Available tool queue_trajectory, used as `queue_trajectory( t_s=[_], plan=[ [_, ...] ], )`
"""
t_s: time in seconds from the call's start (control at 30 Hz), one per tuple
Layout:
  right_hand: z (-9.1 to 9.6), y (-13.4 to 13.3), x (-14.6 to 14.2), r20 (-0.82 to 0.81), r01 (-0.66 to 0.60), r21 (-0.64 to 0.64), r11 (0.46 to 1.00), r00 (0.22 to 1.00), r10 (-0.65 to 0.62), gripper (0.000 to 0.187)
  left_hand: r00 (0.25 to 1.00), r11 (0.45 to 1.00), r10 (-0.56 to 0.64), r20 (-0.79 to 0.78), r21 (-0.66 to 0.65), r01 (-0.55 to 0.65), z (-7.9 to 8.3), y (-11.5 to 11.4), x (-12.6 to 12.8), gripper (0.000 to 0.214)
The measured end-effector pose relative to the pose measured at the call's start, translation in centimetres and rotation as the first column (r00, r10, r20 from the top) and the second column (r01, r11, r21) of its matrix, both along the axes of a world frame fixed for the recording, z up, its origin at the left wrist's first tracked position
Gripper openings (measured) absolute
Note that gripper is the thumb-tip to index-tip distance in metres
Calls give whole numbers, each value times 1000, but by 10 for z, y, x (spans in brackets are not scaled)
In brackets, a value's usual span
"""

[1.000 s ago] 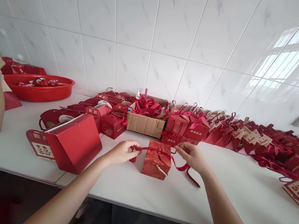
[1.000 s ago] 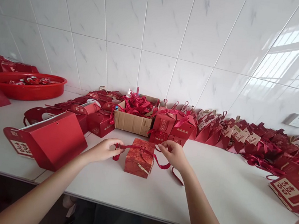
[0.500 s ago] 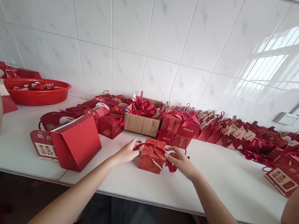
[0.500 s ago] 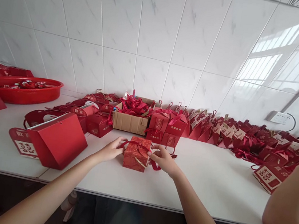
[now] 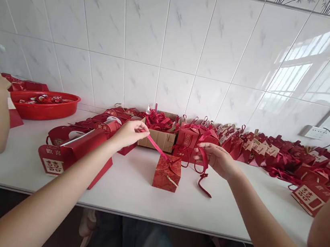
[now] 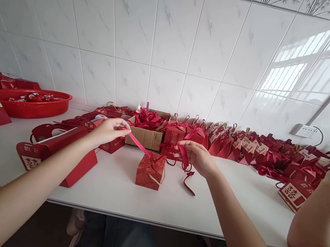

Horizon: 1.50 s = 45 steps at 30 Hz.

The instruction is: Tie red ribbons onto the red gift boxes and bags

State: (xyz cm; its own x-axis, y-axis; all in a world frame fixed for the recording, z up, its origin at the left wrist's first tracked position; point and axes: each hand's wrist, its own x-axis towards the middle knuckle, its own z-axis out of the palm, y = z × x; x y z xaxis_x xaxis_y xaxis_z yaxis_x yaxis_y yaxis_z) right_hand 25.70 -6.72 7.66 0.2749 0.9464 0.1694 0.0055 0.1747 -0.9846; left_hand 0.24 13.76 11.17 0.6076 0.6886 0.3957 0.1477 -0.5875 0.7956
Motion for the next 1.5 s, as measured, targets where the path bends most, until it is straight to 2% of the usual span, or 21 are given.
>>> queue_trajectory(
  t_s=[0.1, 0.23, 0.37, 0.5, 0.63, 0.93, 1.1, 1.2, 1.27, 1.4, 1.5],
  plan=[
    [9, 5, -3, 21, -1, 5, 1000, 1000, 1, 35, 996, 998, 7, 84, 57, -11, 21, -7, 10, 17],
    [13, 20, -15, 35, 104, 90, 990, 994, -107, 34, 978, 998, -57, 199, 37, 51, 32, -19, 31, 29],
    [24, 34, -29, 34, 232, 229, 945, 969, -246, 36, 943, 990, -110, 315, -48, 131, 35, -29, 52, 44],
    [38, 41, -38, 59, 296, 314, 902, 942, -330, 37, 917, 980, -129, 379, -91, 176, 33, -34, 66, 36],
    [46, 49, -41, 97, 303, 328, 895, 931, -351, 39, 897, 976, -149, 417, -86, 202, 31, -38, 77, 27],
    [52, 67, -42, 159, 293, 326, 899, 920, -357, 44, 896, 979, -176, 408, -20, 202, 32, -47, 94, 27],
    [47, 57, -33, 197, 259, 293, 920, 926, -323, 47, 949, 989, -145, 281, 35, 141, 28, -37, 84, 19],
    [39, 41, -22, 283, 232, 195, 953, 917, -281, 51, 986, 991, -72, 148, 122, 54, 17, -27, 68, 21],
    [29, 31, -15, 382, 236, 103, 966, 887, -258, 53, 999, 980, -47, 14, 196, 44, 5, -21, 56, 27],
    [4, 25, -17, 601, 269, -24, 963, 774, -201, 49, 947, 961, -61, -315, 237, 141, -23, -15, 43, 34],
    [-17, 31, -27, 712, 270, -53, 962, 685, -153, 41, 879, 957, -80, -470, 211, 200, -35, -14, 43, 30]
  ],
)
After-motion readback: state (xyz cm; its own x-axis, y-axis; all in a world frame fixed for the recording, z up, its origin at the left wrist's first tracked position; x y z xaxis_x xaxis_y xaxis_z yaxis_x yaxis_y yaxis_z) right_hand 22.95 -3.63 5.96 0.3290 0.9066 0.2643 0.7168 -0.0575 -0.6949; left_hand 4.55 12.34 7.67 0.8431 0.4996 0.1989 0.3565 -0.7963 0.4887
